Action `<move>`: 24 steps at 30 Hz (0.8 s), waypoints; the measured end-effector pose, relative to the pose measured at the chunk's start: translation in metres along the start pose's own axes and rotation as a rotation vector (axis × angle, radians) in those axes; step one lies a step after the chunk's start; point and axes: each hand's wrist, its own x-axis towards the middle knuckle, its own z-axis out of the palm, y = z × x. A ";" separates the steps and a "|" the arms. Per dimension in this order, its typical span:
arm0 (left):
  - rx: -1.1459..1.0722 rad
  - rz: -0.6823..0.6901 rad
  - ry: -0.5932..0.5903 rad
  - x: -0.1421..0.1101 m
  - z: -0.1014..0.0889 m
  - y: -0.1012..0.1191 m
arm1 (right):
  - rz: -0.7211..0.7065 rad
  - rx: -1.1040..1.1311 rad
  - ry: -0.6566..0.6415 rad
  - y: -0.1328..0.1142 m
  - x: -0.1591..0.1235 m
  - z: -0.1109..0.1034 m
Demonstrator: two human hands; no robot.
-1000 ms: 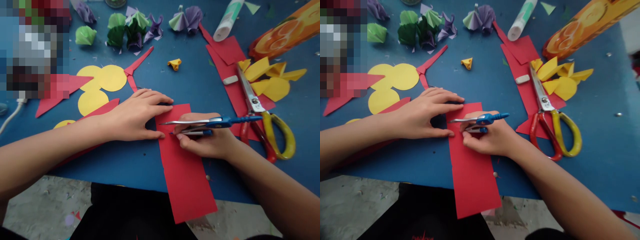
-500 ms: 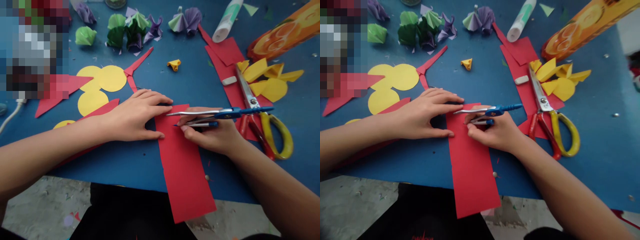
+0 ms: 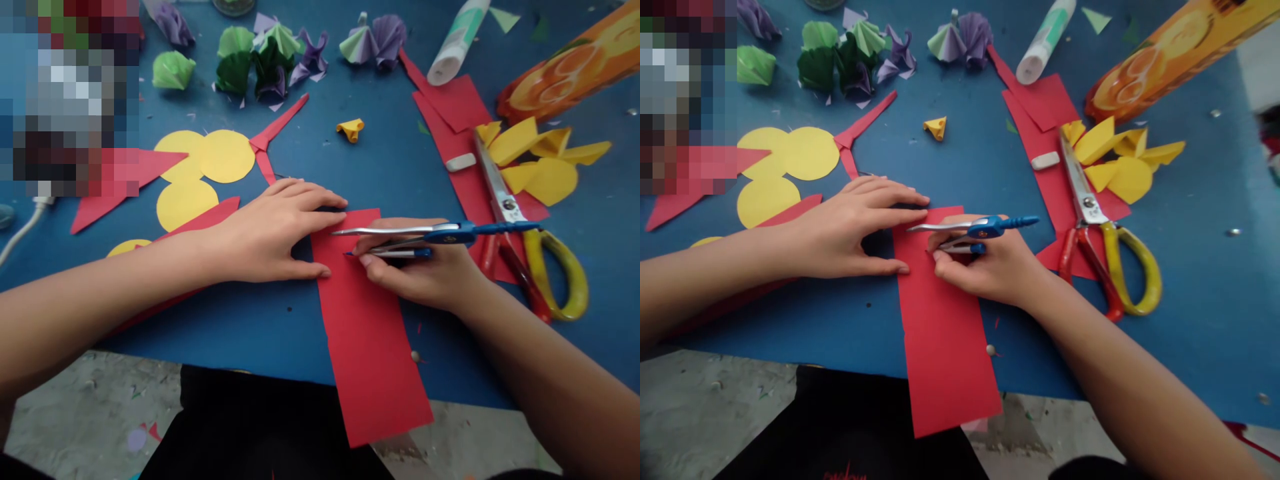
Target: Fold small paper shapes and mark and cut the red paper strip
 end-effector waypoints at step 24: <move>0.012 -0.002 -0.009 0.000 0.000 0.000 | -0.028 0.014 -0.034 -0.001 0.000 -0.004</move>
